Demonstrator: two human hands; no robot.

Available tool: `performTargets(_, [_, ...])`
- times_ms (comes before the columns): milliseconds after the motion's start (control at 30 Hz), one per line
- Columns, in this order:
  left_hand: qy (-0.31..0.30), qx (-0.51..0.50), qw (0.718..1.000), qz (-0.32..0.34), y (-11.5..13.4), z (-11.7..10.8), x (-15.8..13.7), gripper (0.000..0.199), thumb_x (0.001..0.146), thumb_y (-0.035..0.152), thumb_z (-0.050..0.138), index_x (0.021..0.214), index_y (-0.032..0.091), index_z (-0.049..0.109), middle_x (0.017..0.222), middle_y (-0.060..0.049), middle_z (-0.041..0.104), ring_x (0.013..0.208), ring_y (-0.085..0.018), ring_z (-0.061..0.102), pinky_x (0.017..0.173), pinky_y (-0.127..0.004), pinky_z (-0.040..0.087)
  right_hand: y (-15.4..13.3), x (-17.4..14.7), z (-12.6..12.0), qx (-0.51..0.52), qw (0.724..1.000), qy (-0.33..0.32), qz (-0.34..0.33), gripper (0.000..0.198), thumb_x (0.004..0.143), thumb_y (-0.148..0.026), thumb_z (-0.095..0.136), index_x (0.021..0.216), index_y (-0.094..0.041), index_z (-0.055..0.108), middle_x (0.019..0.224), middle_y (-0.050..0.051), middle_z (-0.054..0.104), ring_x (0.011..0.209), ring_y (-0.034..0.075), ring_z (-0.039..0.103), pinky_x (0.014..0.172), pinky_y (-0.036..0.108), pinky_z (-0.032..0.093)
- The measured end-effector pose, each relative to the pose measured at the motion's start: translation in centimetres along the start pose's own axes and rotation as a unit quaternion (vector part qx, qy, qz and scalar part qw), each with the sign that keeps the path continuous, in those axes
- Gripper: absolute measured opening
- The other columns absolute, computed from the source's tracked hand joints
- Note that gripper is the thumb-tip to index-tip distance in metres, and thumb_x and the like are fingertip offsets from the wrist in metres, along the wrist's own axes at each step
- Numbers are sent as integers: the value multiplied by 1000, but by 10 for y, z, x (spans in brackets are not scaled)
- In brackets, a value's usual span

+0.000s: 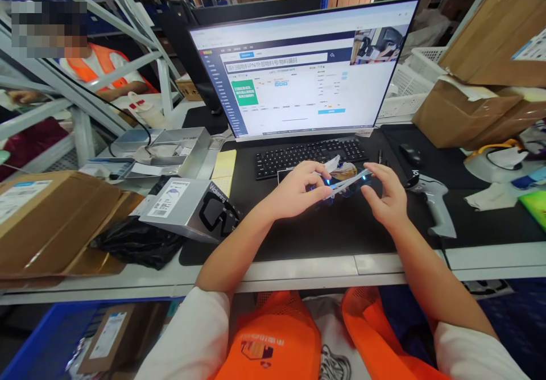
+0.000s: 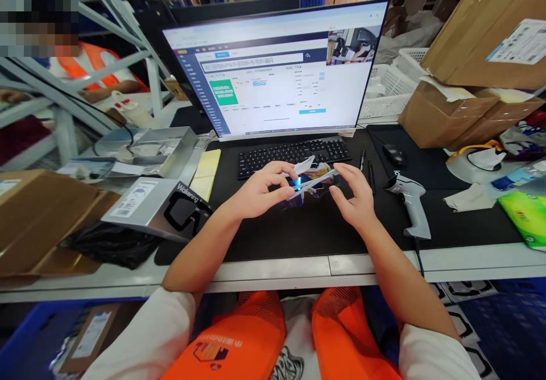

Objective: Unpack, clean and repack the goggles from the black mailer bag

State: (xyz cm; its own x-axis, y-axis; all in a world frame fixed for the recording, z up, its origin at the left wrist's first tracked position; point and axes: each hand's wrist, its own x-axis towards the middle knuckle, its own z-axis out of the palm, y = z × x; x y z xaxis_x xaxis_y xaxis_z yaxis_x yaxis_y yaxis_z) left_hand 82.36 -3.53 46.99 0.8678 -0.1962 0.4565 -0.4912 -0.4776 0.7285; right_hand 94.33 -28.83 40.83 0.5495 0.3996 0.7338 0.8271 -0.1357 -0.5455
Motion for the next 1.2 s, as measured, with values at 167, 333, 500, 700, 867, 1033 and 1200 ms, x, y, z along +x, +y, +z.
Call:
performTargets(167, [-36, 8, 999, 7, 0, 1, 1, 32, 98, 43, 62, 77, 21, 72, 117, -10, 68, 125, -26, 58, 115, -46, 43, 1, 5, -1, -100, 993, 32, -50, 24, 88, -24, 71, 110, -31, 77, 120, 6, 72, 113, 27, 66, 101, 51, 53])
performTargets(333, [-49, -50, 998, -2, -2, -1, 4, 47, 97, 60, 58, 76, 21, 73, 120, -11, 69, 132, -28, 56, 119, -48, 42, 6, 4, -5, -117, 989, 83, -34, 20, 88, -26, 72, 104, -34, 80, 120, 3, 74, 117, 29, 65, 106, 56, 50])
performTargets(500, [-14, -138, 990, 0, -15, 8, 7, 58, 92, 73, 56, 71, 21, 70, 127, -13, 67, 142, -31, 51, 124, -53, 37, -6, 2, -4, -72, 986, 148, 31, 15, 91, -34, 70, 100, -32, 81, 120, 3, 74, 116, 30, 65, 109, 57, 47])
performTargets(700, [50, -145, 988, 21, -22, 25, 5, 63, 93, 77, 47, 68, 21, 62, 135, -12, 63, 150, -31, 41, 125, -55, 35, -21, 2, 1, 57, 967, 206, 142, 29, 99, -45, 62, 85, -25, 77, 107, 5, 76, 101, 23, 69, 93, 42, 53])
performTargets(867, [58, -126, 987, 75, -26, 35, 3, 60, 94, 79, 44, 86, 23, 64, 137, -12, 63, 150, -31, 41, 127, -56, 32, -26, 1, 1, 118, 950, 271, 102, 35, 97, -53, 63, 76, -25, 64, 93, 3, 74, 90, 23, 71, 91, 44, 54])
performTargets(1033, [65, -64, 989, 115, -36, 49, 2, 109, 72, 84, 71, 158, 29, 32, 163, -17, 40, 158, -37, 26, 129, -61, 21, -29, 3, 3, 149, 930, 330, 57, 30, 98, -51, 61, 81, -26, 58, 77, -1, 73, 78, 24, 74, 99, 52, 51])
performTargets(1200, [54, 18, 993, 101, -41, 64, 5, 105, 79, 66, 79, 163, 30, 27, 166, -18, 36, 161, -40, 15, 128, -66, 19, -38, 2, 18, 263, 902, 308, 153, 32, 99, -48, 58, 78, -25, 51, 74, -1, 73, 76, 22, 74, 94, 47, 56])
